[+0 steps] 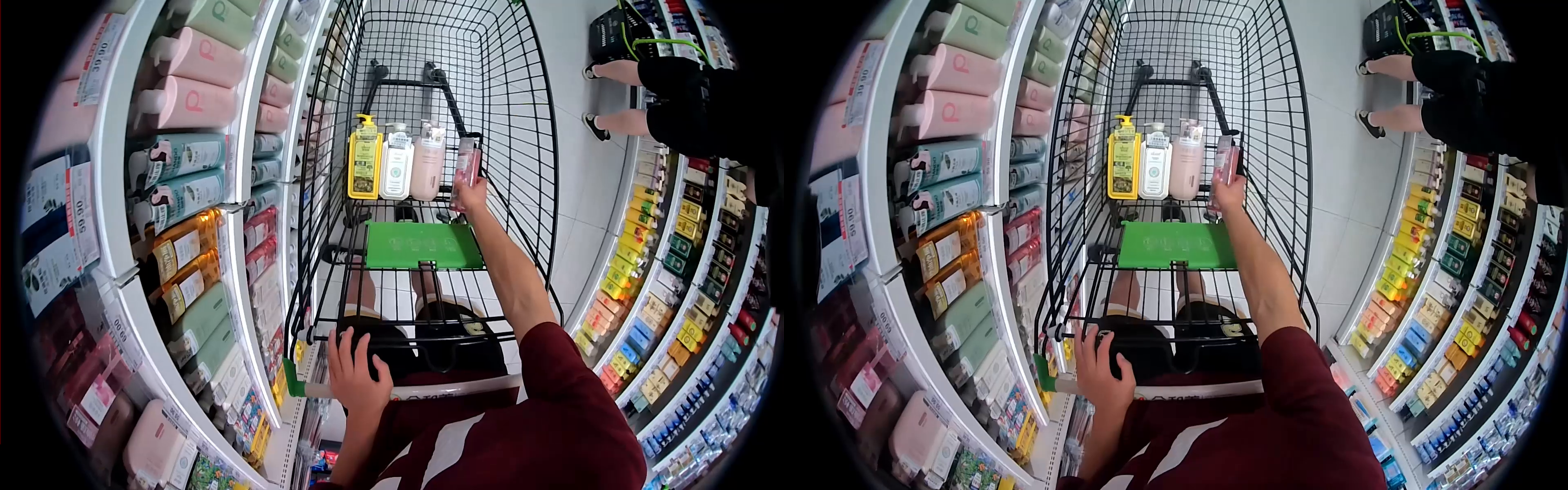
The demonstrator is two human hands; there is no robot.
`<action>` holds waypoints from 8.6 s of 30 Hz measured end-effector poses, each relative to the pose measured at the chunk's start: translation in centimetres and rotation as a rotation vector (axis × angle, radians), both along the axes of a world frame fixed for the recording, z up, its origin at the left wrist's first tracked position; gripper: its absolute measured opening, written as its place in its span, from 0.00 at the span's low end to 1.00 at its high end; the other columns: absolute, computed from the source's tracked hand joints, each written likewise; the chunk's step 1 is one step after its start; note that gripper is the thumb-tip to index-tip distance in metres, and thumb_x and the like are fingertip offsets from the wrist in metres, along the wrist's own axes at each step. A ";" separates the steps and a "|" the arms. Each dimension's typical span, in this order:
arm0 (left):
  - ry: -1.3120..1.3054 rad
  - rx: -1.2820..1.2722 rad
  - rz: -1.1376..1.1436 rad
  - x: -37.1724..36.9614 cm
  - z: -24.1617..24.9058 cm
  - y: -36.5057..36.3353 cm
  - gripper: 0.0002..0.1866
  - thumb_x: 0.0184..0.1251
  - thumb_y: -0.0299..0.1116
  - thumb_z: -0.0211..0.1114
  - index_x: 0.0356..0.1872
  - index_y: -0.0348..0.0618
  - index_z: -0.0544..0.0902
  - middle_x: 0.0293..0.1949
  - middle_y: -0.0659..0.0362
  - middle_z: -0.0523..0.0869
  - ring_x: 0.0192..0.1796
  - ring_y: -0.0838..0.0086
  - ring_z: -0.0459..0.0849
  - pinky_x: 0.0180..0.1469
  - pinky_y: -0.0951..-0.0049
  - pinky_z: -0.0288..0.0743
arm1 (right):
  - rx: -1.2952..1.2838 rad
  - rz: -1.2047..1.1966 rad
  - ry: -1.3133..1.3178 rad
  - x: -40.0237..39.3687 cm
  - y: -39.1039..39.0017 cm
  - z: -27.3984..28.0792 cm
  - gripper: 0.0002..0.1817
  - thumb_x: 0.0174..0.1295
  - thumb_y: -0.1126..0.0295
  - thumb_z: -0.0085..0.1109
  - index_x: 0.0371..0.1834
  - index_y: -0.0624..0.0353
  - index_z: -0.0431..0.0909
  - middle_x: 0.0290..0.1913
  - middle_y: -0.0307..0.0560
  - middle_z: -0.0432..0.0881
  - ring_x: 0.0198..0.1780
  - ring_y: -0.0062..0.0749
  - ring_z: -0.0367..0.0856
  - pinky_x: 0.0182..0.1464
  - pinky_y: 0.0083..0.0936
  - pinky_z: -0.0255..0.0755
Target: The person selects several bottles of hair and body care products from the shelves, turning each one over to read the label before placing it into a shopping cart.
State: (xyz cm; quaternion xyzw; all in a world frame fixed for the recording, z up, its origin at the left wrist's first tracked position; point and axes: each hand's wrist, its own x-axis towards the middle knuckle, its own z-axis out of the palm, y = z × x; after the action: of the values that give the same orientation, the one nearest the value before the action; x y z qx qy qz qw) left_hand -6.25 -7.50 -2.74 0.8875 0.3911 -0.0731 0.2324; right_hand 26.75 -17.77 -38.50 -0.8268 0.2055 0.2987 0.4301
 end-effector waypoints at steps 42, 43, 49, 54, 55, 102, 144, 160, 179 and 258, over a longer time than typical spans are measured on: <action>-0.036 -0.084 0.027 0.7 -0.4 0.5 0.22 0.50 0.21 0.59 0.51 0.36 0.82 0.58 0.47 0.80 0.70 0.36 0.69 0.55 0.51 0.80 | -0.313 0.384 -0.605 0.1 1.1 -4.1 0.39 0.51 0.80 0.64 0.70 0.55 0.64 0.64 0.61 0.69 0.63 0.60 0.70 0.67 0.48 0.65; -0.037 -0.084 0.028 0.7 -0.3 0.5 0.22 0.50 0.21 0.59 0.50 0.37 0.82 0.58 0.48 0.80 0.70 0.36 0.69 0.54 0.51 0.80 | -0.313 0.385 -0.602 0.1 1.1 -4.1 0.39 0.51 0.80 0.64 0.70 0.55 0.64 0.64 0.61 0.69 0.63 0.60 0.70 0.67 0.48 0.65; -0.030 -0.073 0.054 0.7 -0.3 0.5 0.21 0.49 0.24 0.60 0.49 0.39 0.84 0.56 0.50 0.82 0.68 0.36 0.72 0.63 0.46 0.75 | -0.398 0.373 -0.628 0.4 1.1 -3.6 0.38 0.47 0.85 0.64 0.66 0.54 0.69 0.61 0.59 0.70 0.62 0.57 0.69 0.66 0.47 0.65; -0.030 -0.053 0.038 0.7 -0.3 0.5 0.22 0.48 0.24 0.60 0.49 0.40 0.84 0.56 0.50 0.82 0.68 0.37 0.72 0.63 0.46 0.75 | -0.391 0.390 -0.685 0.4 1.0 -3.5 0.32 0.49 0.86 0.64 0.60 0.57 0.73 0.58 0.57 0.71 0.61 0.55 0.70 0.62 0.46 0.67; -0.030 -0.068 0.053 0.6 -0.4 0.4 0.22 0.48 0.24 0.60 0.49 0.40 0.84 0.56 0.50 0.82 0.68 0.37 0.72 0.63 0.46 0.75 | -0.421 0.414 -0.706 0.4 0.9 -3.6 0.30 0.48 0.87 0.63 0.58 0.58 0.73 0.57 0.57 0.71 0.60 0.55 0.70 0.62 0.47 0.67; -0.056 -0.092 0.043 1.0 -0.1 0.5 0.20 0.50 0.23 0.60 0.49 0.37 0.83 0.56 0.49 0.81 0.69 0.35 0.71 0.63 0.47 0.73 | -0.301 0.513 -0.425 -3.9 8.8 -3.5 0.40 0.52 0.57 0.73 0.61 0.70 0.64 0.56 0.65 0.74 0.61 0.59 0.72 0.62 0.48 0.70; -0.082 -0.103 0.052 1.1 0.0 0.5 0.21 0.49 0.24 0.60 0.48 0.35 0.83 0.54 0.49 0.82 0.66 0.33 0.72 0.65 0.41 0.71 | -0.236 0.604 -0.653 -5.3 12.0 -3.3 0.38 0.50 0.74 0.68 0.66 0.68 0.65 0.73 0.67 0.60 0.69 0.64 0.62 0.73 0.48 0.58; -0.085 -0.002 0.008 1.3 0.0 0.8 0.20 0.48 0.26 0.61 0.47 0.40 0.86 0.52 0.53 0.85 0.65 0.39 0.76 0.44 0.62 0.81 | 0.239 0.405 -0.197 -0.4 6.8 -6.9 0.46 0.50 0.75 0.67 0.76 0.66 0.57 0.68 0.61 0.72 0.70 0.48 0.72 0.70 0.36 0.68; -0.096 -0.120 0.079 1.0 0.0 0.2 0.21 0.50 0.22 0.60 0.49 0.36 0.82 0.55 0.49 0.82 0.68 0.35 0.70 0.65 0.45 0.72 | 0.291 0.518 -0.044 0.2 6.3 -6.9 0.46 0.58 0.66 0.71 0.77 0.66 0.55 0.67 0.64 0.74 0.66 0.47 0.76 0.68 0.36 0.70; -0.035 -0.108 0.059 1.1 0.0 0.3 0.21 0.48 0.22 0.61 0.48 0.35 0.83 0.55 0.49 0.82 0.67 0.32 0.71 0.65 0.41 0.72 | 0.448 -0.112 0.297 5.6 3.5 -8.8 0.23 0.78 0.53 0.44 0.63 0.57 0.74 0.57 0.46 0.79 0.57 0.36 0.77 0.59 0.45 0.71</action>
State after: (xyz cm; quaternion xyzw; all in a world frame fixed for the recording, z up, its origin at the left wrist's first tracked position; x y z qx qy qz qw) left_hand -5.15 -7.19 -2.78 0.8629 0.4085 -0.0716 0.2889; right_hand 32.32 -14.23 -47.27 -0.6455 0.2405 0.4303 0.5834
